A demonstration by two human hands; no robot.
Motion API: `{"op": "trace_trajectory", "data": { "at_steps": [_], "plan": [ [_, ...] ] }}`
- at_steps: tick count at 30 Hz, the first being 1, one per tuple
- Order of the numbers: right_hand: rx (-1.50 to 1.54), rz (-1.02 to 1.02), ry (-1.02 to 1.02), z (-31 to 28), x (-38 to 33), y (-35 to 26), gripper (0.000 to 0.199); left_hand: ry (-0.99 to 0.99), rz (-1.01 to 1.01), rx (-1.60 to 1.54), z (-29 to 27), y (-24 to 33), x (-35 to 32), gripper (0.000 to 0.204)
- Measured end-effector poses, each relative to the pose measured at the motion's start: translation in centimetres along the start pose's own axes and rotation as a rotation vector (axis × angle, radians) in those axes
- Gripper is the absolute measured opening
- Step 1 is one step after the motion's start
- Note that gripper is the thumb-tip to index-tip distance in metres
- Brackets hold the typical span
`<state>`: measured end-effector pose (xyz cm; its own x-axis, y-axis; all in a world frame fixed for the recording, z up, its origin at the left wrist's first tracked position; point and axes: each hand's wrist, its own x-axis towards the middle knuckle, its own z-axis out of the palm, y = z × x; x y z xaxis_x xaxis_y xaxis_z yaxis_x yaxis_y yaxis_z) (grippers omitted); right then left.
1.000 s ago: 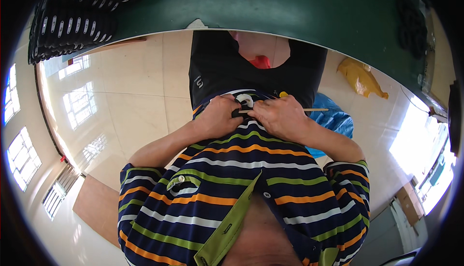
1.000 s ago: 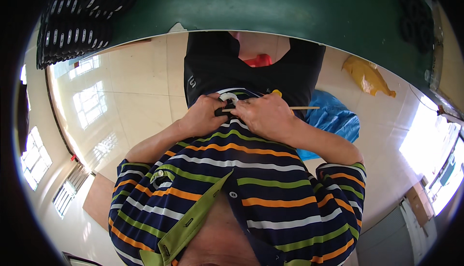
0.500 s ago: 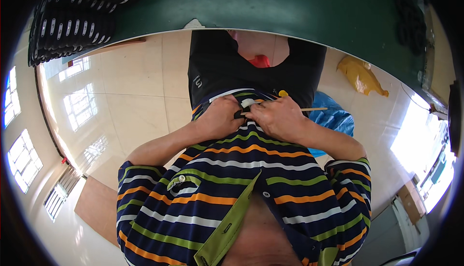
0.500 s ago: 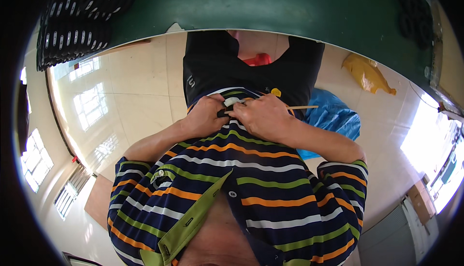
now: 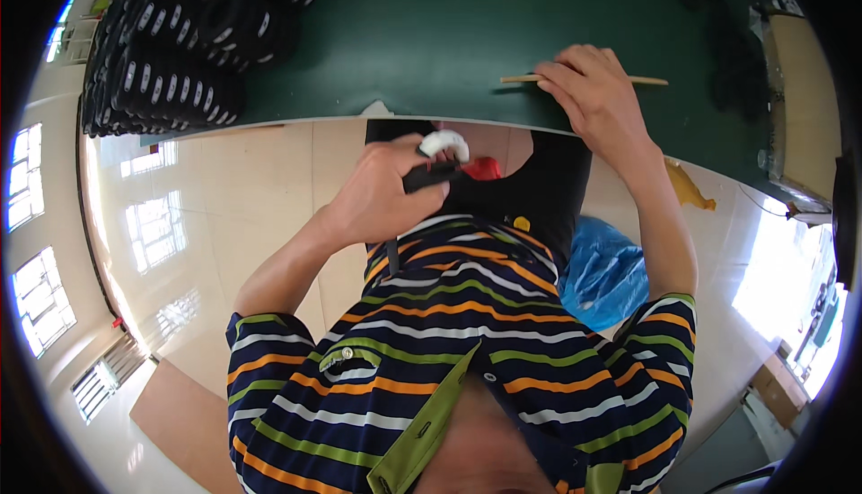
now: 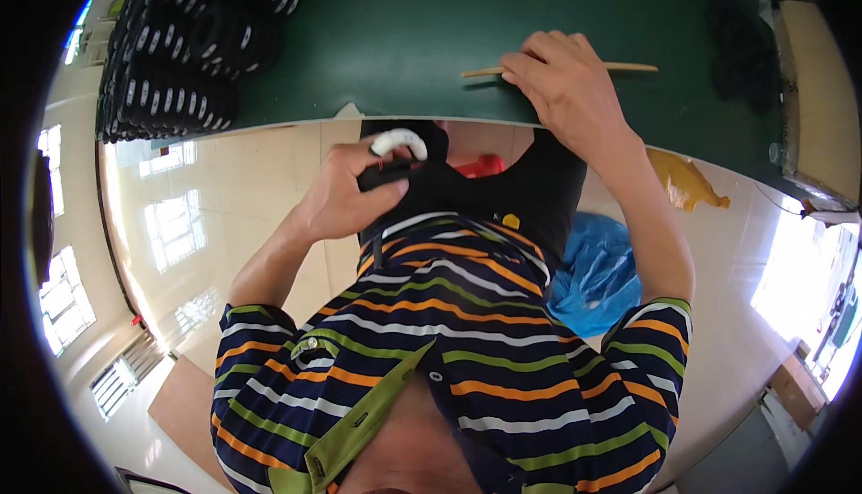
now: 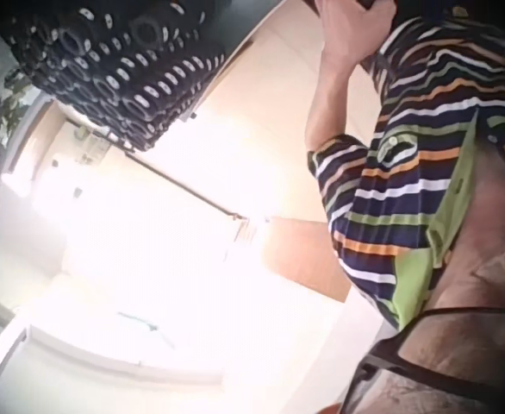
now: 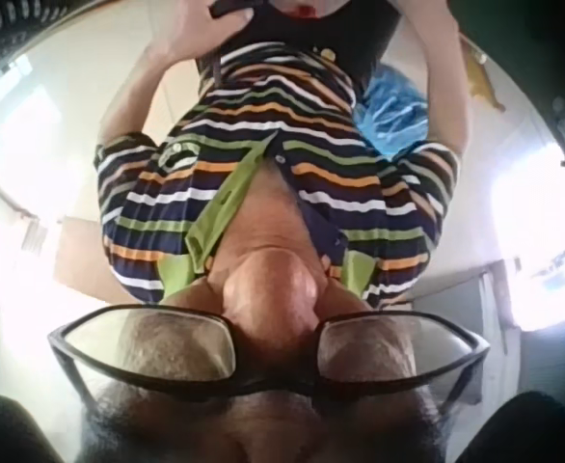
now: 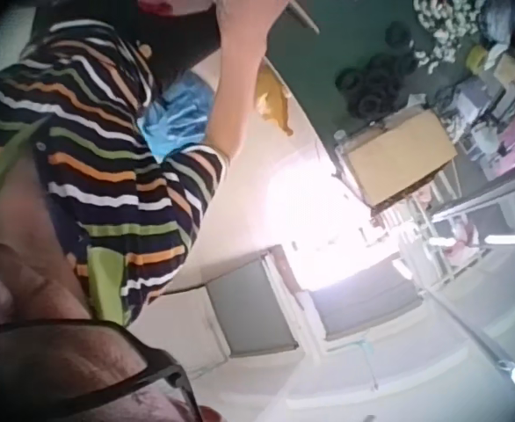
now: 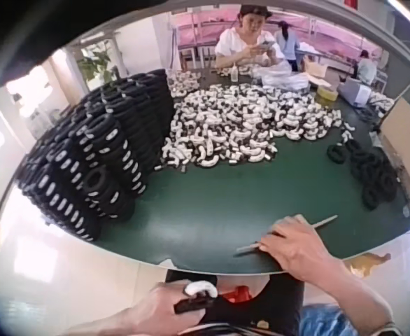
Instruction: The person assembles circular cushions by inserting curved electronic components into black rubber rings by hand and with a wooden stick, then stacks the completed cushions on the table.
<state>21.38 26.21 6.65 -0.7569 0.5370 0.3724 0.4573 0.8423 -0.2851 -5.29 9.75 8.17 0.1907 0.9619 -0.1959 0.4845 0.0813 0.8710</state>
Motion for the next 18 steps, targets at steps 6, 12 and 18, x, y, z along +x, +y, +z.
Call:
{"op": "trace_trajectory", "data": {
  "at_steps": [6,12,18],
  "plan": [
    [-0.138,0.027,0.168,2.9,2.0,3.5,0.022,0.380,0.292,0.576,-0.5,-0.6,6.5,0.019],
    [0.388,0.302,0.241,4.4,2.3,-1.5,0.017,0.428,0.335,0.773,0.3,-1.0,7.6,0.027],
    [0.258,0.458,0.044,4.8,3.9,-3.5,0.027,0.447,0.304,0.600,-0.4,-0.7,6.6,0.029]
  ]
}}
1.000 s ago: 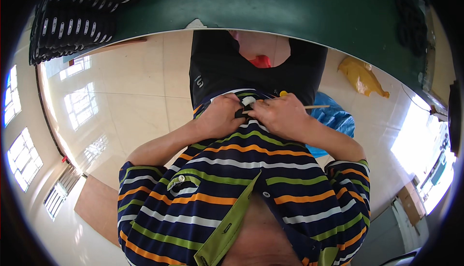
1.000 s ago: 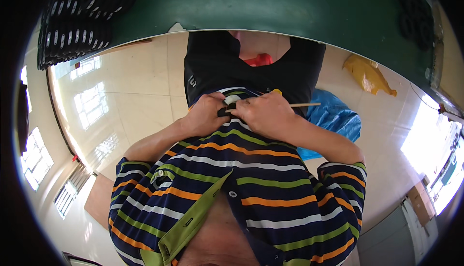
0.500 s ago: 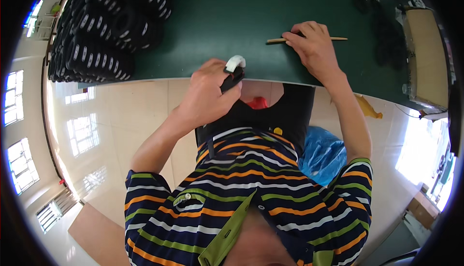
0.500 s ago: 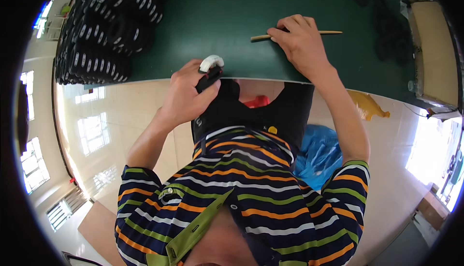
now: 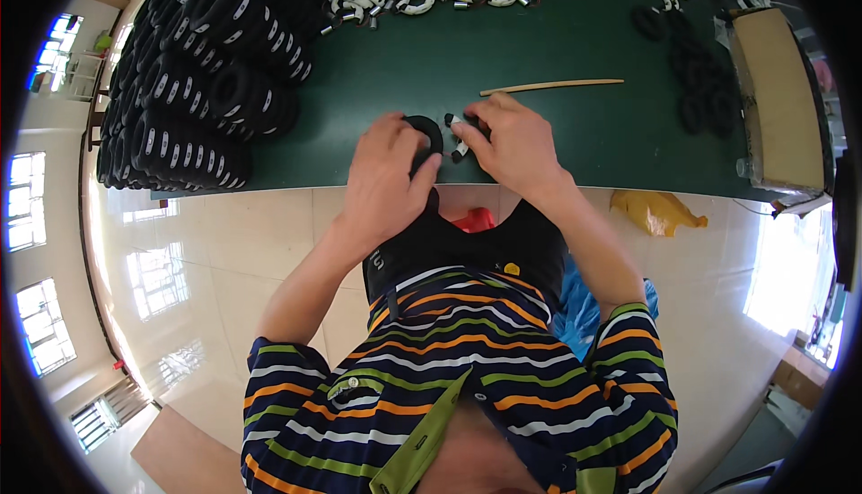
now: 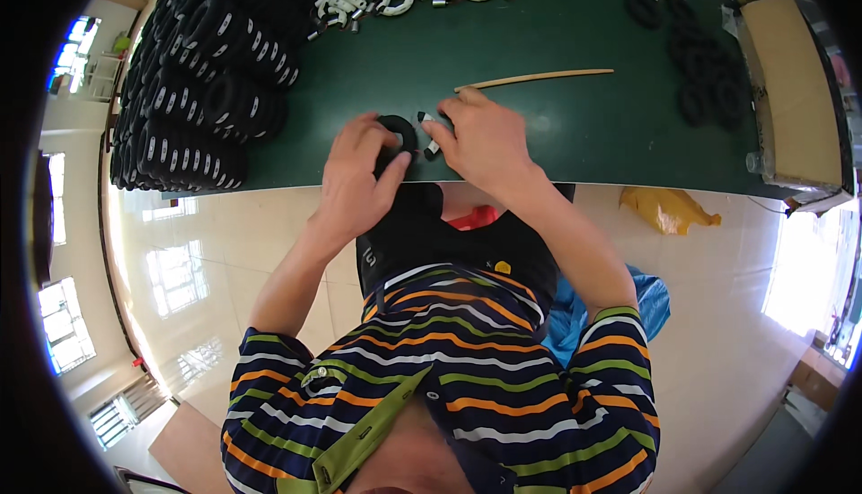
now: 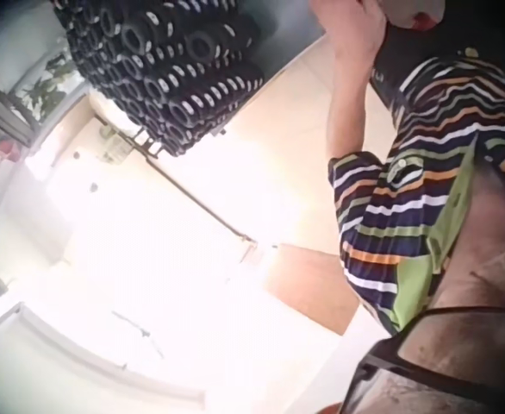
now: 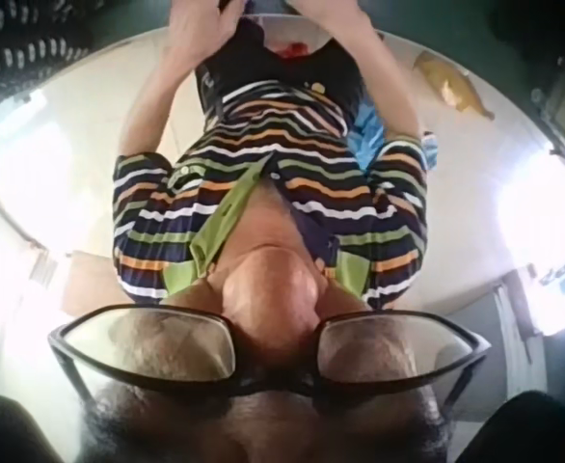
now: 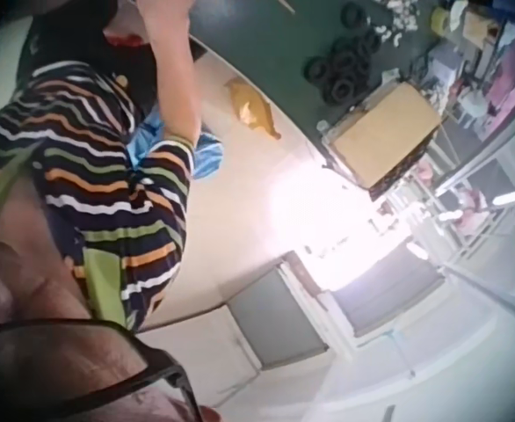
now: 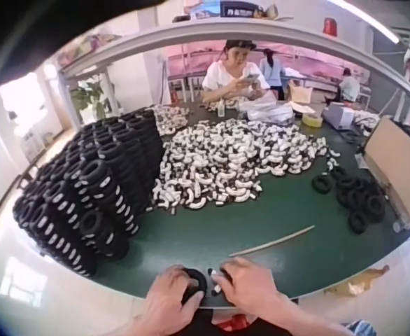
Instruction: The person assembles circular cushions by inserting curved electronic components into black rubber rings by hand and with a wooden stick, then stacks the completed cushions on the table.
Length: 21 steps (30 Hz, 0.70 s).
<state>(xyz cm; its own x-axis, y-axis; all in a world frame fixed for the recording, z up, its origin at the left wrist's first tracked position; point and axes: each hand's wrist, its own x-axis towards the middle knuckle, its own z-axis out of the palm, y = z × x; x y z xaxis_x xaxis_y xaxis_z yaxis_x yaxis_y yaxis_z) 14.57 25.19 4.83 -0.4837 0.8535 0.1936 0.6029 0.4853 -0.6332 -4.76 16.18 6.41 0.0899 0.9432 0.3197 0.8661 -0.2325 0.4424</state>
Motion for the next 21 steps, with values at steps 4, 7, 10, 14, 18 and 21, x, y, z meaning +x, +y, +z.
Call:
{"op": "trace_trajectory", "data": {
  "at_steps": [4,7,10,14,18,21],
  "plan": [
    [-0.031,0.036,-0.064,0.6,0.0,-1.2,0.027,0.101,-0.129,-0.010,0.3,-1.3,0.6,0.031],
    [0.008,-0.003,-0.018,1.2,-0.6,-1.0,0.022,-0.094,-0.077,0.006,0.1,-2.5,1.5,0.034],
    [0.415,0.139,-0.066,0.8,-1.2,-0.8,0.021,-0.194,-0.488,-0.582,-0.4,-1.9,1.6,0.032],
    [0.774,0.324,-0.108,-0.4,-2.3,-0.8,0.020,-0.214,-0.562,-1.091,-0.1,-1.9,0.5,0.029],
    [0.904,0.254,-0.029,-0.4,-3.5,-0.8,0.022,-0.051,-0.533,-1.388,1.6,-0.5,-0.6,0.028],
    [0.883,0.230,0.022,-0.3,-4.0,-1.2,0.019,0.072,-0.533,-1.450,2.4,0.7,-1.2,0.029]
  ]
}}
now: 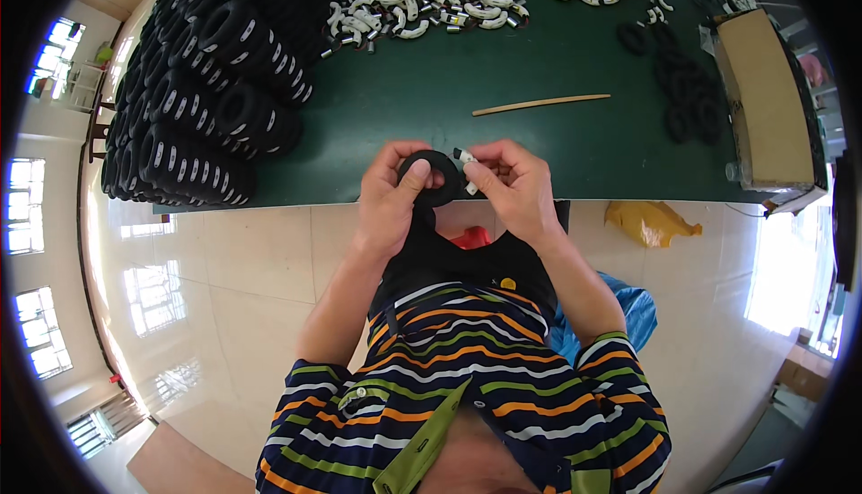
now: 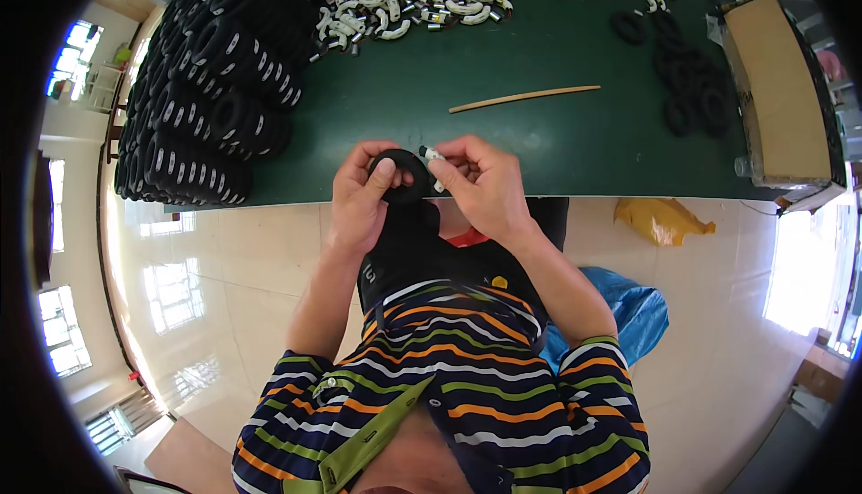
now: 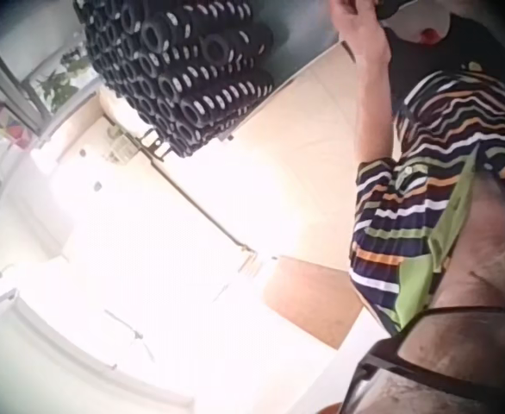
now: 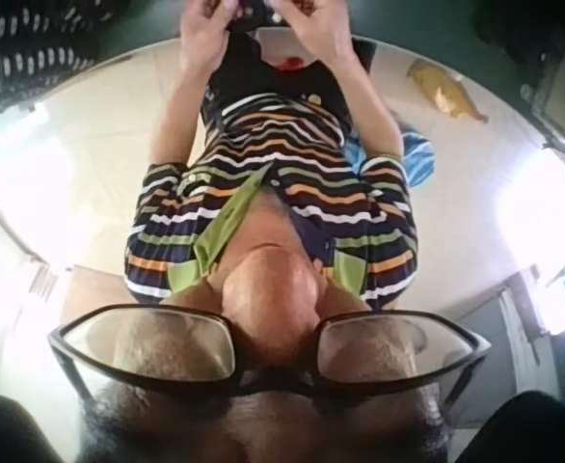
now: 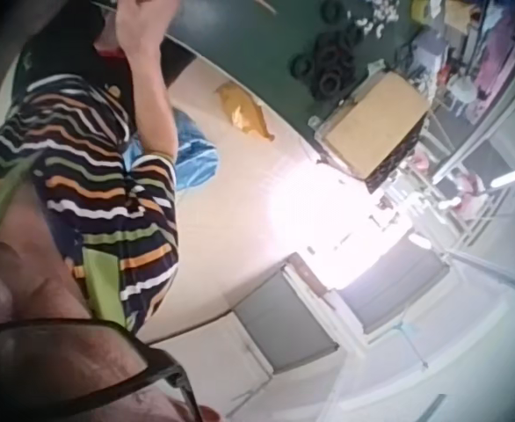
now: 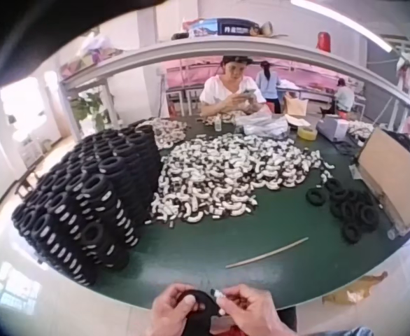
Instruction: The person assembles circular cushions by inserting curved electronic components into black rubber rings by hand and with a wooden stick, then stacks the completed cushions on the table.
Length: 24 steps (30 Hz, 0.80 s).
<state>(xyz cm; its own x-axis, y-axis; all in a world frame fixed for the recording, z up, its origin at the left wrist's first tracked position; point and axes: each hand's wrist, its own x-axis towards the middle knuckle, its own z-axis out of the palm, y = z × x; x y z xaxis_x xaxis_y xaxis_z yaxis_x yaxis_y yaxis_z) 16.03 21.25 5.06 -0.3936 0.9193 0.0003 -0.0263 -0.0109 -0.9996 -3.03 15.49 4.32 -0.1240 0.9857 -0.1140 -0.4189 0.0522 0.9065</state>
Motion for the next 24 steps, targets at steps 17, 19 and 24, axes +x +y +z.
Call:
{"op": "trace_trajectory", "data": {
  "at_steps": [17,19,24],
  "plan": [
    [-0.284,-0.244,-0.091,-1.0,-1.3,-1.1,0.020,0.009,0.074,-0.036,0.7,-1.1,-0.5,0.027],
    [-0.306,-0.329,-0.103,-1.1,-1.0,-0.6,0.020,-0.004,0.043,-0.098,0.6,-1.2,-0.5,0.027],
    [-0.258,-0.211,-0.171,-1.2,-1.5,-0.9,0.019,0.023,0.059,0.008,0.7,-1.5,-0.8,0.026]
  ]
}}
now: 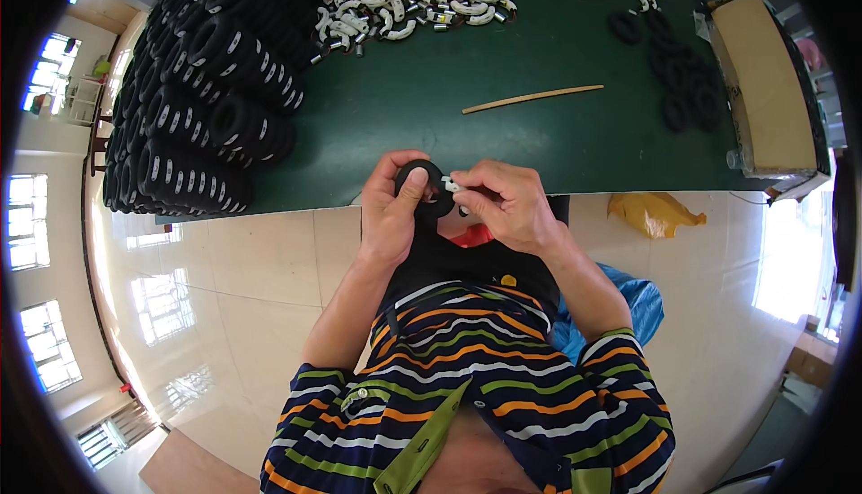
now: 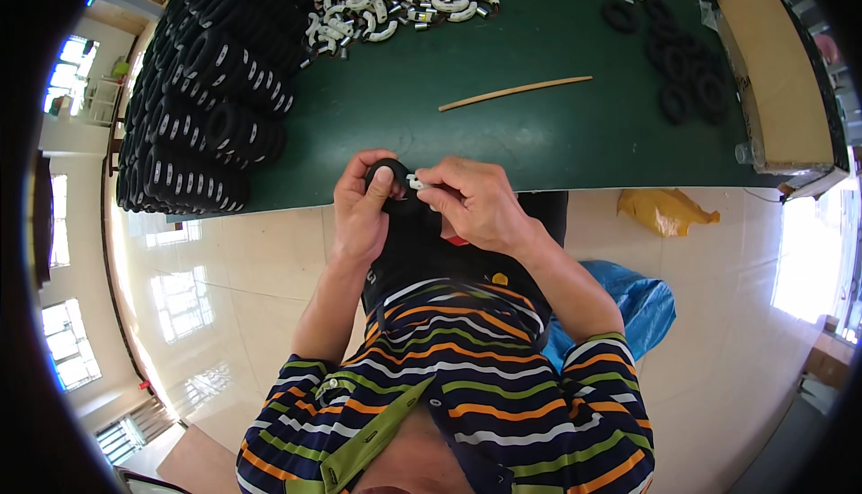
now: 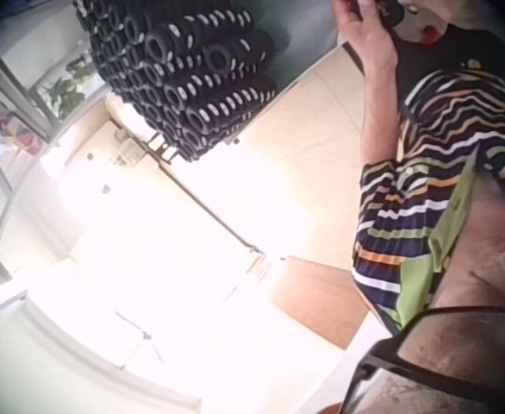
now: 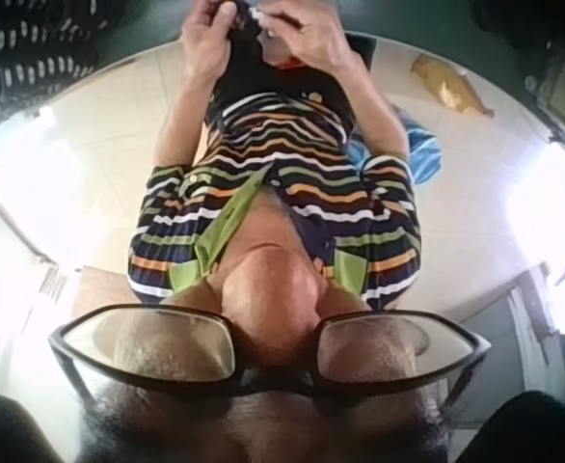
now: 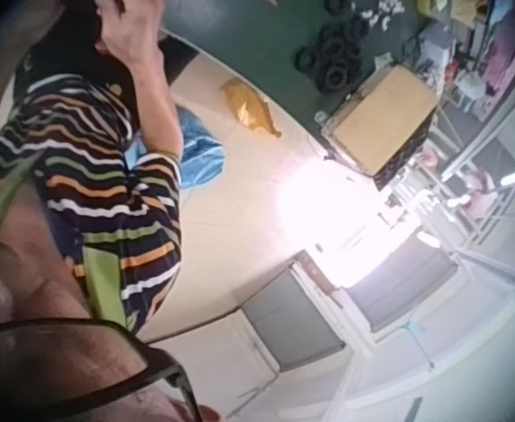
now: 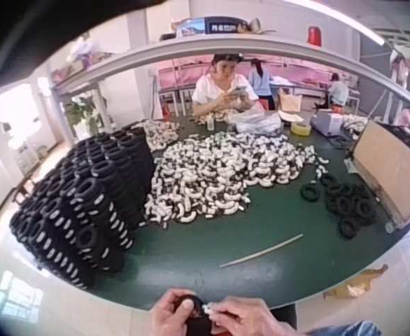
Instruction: The person assembles circular cushions by inserting curved electronic components into black rubber rings by hand and with a wooden stick, then stacks the completed cushions on the table.
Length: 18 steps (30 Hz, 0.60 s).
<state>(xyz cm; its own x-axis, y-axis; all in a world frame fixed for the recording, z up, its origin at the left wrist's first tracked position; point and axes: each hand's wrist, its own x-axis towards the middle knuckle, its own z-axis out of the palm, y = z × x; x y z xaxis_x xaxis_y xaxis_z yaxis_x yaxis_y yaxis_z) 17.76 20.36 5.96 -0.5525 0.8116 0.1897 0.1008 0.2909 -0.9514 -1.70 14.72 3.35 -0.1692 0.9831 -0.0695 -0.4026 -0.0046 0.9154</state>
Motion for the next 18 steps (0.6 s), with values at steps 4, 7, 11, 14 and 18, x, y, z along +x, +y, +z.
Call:
{"op": "trace_trajectory", "data": {
  "at_steps": [4,7,11,14,18],
  "plan": [
    [0.121,0.180,-0.055,-0.23,0.12,-0.49,0.016,0.013,0.046,0.096,0.18,-0.06,-0.13,0.023],
    [0.243,0.313,-0.073,-0.51,0.09,-0.57,0.014,0.017,0.083,0.135,0.75,-0.01,-0.22,0.023],
    [0.194,0.316,-0.042,-0.04,-0.06,-0.63,0.014,0.025,0.082,0.161,0.80,-0.26,-0.40,0.023],
    [0.064,0.157,0.006,-0.17,0.26,-0.56,0.013,-0.004,0.073,0.092,0.63,-0.48,-0.62,0.028],
    [-0.079,0.005,0.014,-0.58,0.74,-0.60,0.016,-0.085,0.009,0.047,0.45,0.15,-0.74,0.028]
  ]
}}
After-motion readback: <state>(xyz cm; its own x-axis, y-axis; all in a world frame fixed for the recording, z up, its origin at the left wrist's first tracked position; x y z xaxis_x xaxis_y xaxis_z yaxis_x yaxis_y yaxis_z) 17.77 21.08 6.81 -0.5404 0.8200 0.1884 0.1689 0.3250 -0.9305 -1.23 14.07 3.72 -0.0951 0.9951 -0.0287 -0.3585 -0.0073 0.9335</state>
